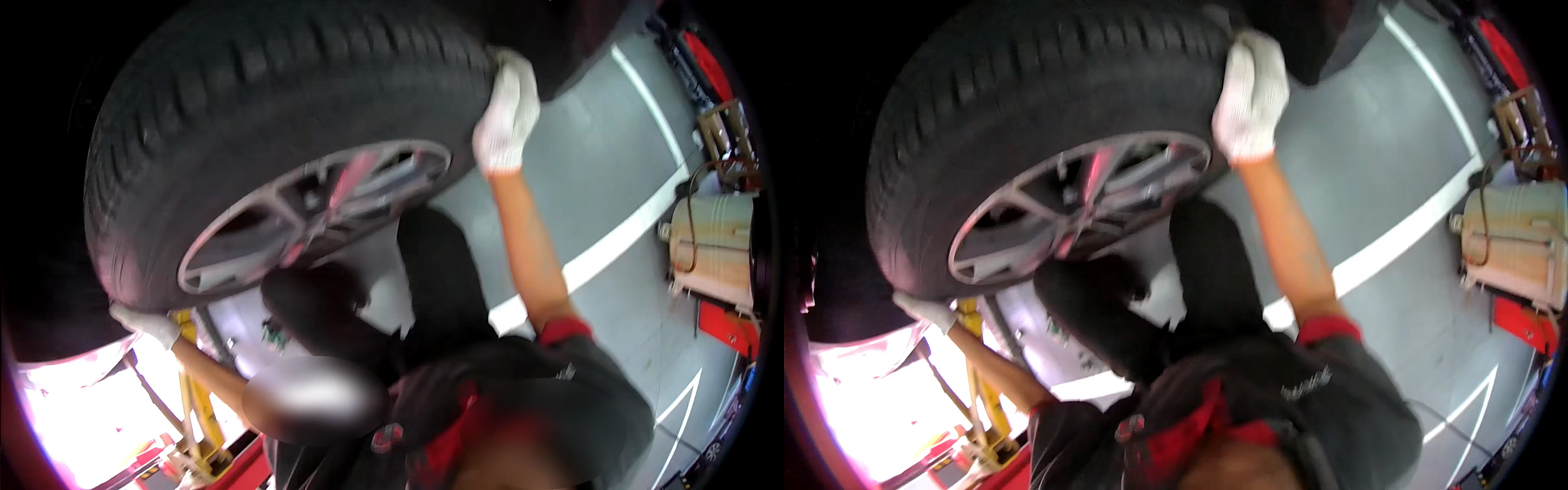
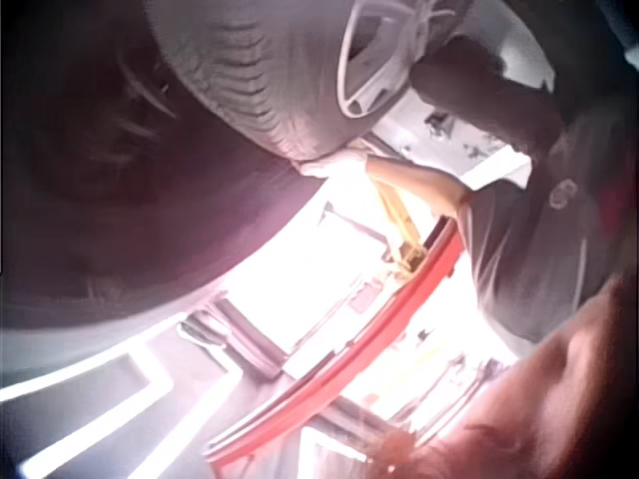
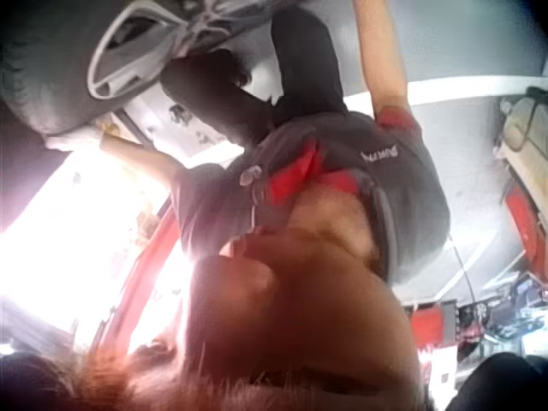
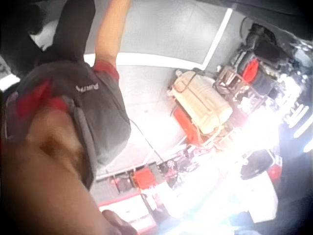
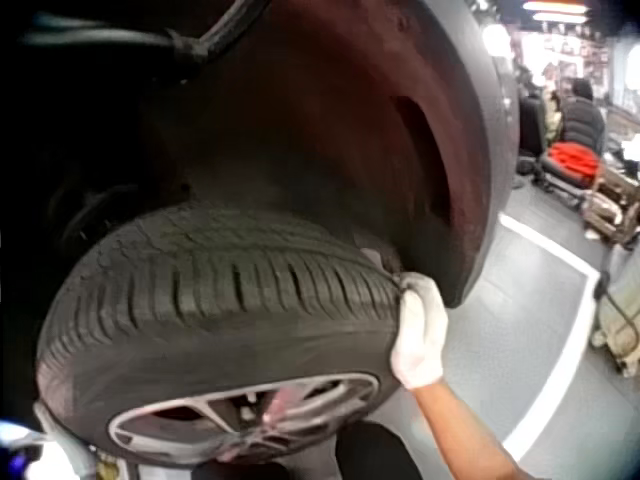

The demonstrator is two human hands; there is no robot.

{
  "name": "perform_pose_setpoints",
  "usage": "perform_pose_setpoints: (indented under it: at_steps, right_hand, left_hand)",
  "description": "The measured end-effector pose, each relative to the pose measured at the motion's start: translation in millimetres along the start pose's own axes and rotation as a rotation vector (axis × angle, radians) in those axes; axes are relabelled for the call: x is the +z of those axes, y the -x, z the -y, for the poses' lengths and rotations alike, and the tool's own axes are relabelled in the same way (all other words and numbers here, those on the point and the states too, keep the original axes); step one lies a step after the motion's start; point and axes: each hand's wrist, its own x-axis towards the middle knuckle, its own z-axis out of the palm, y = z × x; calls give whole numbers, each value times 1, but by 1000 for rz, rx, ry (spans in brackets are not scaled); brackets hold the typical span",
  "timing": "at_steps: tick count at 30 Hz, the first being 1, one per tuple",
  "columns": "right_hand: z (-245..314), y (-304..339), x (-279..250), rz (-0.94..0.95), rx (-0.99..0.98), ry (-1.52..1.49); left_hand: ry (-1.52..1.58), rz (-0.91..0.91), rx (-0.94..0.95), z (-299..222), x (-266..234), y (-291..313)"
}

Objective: The person uses pliers to remove a valve stem cap from a car tire, then uses an impact wrench to loosen and remove the lug nuts. After removing the nuts, the person lifts the tire off the wheel hub and rolls it across the garage floor to a storage area.

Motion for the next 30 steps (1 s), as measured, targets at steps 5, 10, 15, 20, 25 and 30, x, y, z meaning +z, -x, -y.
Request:
perform_pose_setpoints:
  at_steps: [5, 10, 15, 20, 25, 30]
  right_hand:
    - [-29, -45, -16, 260, 143, 16]
    - [5, -35, -11, 100, 503, -244]
    - [22, -30, -12, 202, 453, -188]
    - [39, -25, -56, 176, 363, -121]
    - [43, 60, -154, -96, -60, 33]
    - [32, 63, -137, 159, -328, 231]
  left_hand:
    - [-419, 128, 502, -14, -17, 66]
    - [-149, -255, 1139, -4, -70, 105]
    - [-240, -147, 1099, 53, -10, 25]
    - [-73, -57, 643, 56, 18, 40]
    - [-34, 0, 33, 59, -17, -3]
    - [195, 36, -136, 25, 15, 24]
